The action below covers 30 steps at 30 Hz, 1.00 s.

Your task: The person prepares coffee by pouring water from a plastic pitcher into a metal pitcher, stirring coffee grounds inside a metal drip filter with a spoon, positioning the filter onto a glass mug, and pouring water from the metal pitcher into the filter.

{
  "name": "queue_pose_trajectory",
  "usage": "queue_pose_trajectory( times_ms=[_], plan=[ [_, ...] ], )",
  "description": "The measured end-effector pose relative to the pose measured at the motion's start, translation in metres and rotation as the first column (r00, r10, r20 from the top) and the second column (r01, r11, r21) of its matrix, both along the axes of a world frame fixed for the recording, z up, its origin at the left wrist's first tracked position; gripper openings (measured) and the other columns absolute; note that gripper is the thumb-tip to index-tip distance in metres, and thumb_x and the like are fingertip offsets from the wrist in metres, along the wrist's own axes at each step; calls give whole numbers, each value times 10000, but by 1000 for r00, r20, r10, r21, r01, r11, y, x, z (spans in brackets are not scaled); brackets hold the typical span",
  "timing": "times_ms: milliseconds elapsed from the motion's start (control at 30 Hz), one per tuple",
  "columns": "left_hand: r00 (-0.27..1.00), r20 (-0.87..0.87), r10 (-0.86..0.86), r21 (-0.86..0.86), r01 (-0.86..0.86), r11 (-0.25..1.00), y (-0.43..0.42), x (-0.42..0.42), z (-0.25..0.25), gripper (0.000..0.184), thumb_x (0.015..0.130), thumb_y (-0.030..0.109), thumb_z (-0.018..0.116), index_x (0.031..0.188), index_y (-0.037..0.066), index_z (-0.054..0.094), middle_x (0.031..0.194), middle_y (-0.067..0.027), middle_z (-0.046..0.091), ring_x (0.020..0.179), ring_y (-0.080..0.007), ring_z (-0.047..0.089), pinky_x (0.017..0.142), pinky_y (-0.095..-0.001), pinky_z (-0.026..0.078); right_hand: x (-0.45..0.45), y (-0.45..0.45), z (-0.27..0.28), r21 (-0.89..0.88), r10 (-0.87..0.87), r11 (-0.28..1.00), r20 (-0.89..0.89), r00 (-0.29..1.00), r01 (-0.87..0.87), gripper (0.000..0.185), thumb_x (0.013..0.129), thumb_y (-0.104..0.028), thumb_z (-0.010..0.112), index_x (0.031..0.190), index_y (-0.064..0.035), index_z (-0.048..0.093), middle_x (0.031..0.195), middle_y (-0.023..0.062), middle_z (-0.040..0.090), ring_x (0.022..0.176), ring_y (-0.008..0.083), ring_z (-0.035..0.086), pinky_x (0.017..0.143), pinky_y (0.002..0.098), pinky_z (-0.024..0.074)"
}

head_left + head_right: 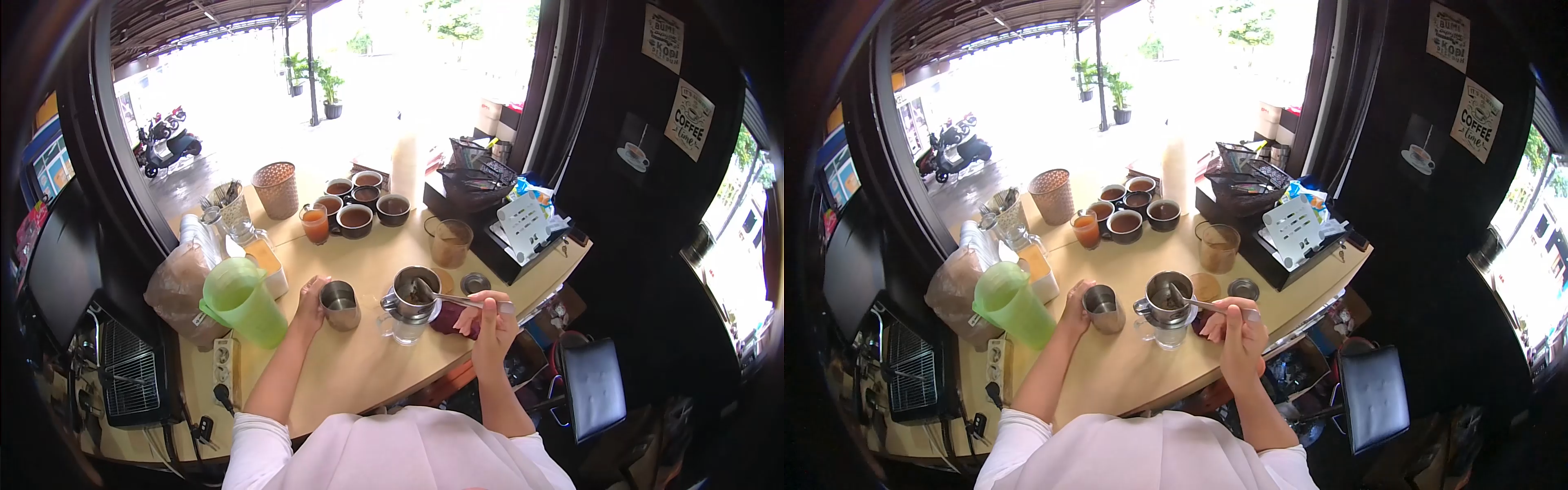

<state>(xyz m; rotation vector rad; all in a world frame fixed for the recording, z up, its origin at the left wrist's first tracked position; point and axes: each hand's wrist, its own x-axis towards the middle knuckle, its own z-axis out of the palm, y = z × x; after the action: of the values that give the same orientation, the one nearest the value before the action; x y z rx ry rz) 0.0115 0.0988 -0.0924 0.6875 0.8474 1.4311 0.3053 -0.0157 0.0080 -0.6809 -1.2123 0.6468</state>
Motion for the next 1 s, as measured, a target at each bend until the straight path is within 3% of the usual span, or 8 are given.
queue_pose_trajectory(
  times_ms=[333,433,567,633,733,833,933,1000],
  plan=[
    [997,-69,-41,95,48,994,26,16,32,290,855,128,598,606,189,463,557,76,464,403,-26,406,341,-205,296,7,0,2,13,15,1000,-15,1000,-15,231,993,-241,480,941,-23,426,611,102,545,498,162,559,462,242,425],
    [997,-74,-34,82,40,996,26,27,62,296,861,139,596,608,194,452,557,82,463,384,-24,392,320,-204,261,4,0,4,63,73,996,-100,992,-67,132,988,-122,473,925,-15,428,645,74,535,562,132,560,523,233,439],
    [998,-46,-32,117,37,992,26,41,95,261,859,132,603,638,191,478,559,87,459,400,-13,384,335,-194,257,1,4,7,72,111,992,-62,992,-107,130,986,-113,474,921,-9,431,648,89,566,576,139,572,540,238,458],
    [989,-150,-11,198,40,979,37,40,92,261,852,120,611,638,189,479,563,93,456,423,-2,382,359,-182,263,1,5,6,53,107,993,-23,994,-106,129,981,-107,482,920,-3,436,659,104,595,583,137,576,552,239,467],
    [993,-83,-80,126,91,988,25,50,124,272,836,102,627,628,176,469,567,98,428,464,11,358,405,-164,268,2,10,5,61,50,997,66,997,-54,257,967,-228,536,929,-1,422,615,141,582,518,204,588,502,271,476],
    [992,-83,-91,187,105,977,24,57,136,275,834,102,631,621,166,469,568,89,405,472,4,342,406,-165,272,0,11,13,27,54,998,48,997,-55,234,950,-179,570,902,31,480,640,143,614,532,184,605,506,256,482],
    [993,-97,-69,268,92,959,24,65,148,272,836,104,630,622,162,472,576,85,407,471,-2,341,399,-171,275,3,11,31,8,60,998,191,980,-62,85,901,-24,606,891,55,577,726,109,662,615,98,609,569,209,498],
    [992,-114,-62,286,92,954,20,68,159,263,840,104,630,630,144,478,602,72,454,478,-1,384,391,-170,287,-2,13,38,11,33,999,202,979,-36,89,852,-30,671,850,50,633,717,76,667,597,82,608,552,200,496]
  ],
)
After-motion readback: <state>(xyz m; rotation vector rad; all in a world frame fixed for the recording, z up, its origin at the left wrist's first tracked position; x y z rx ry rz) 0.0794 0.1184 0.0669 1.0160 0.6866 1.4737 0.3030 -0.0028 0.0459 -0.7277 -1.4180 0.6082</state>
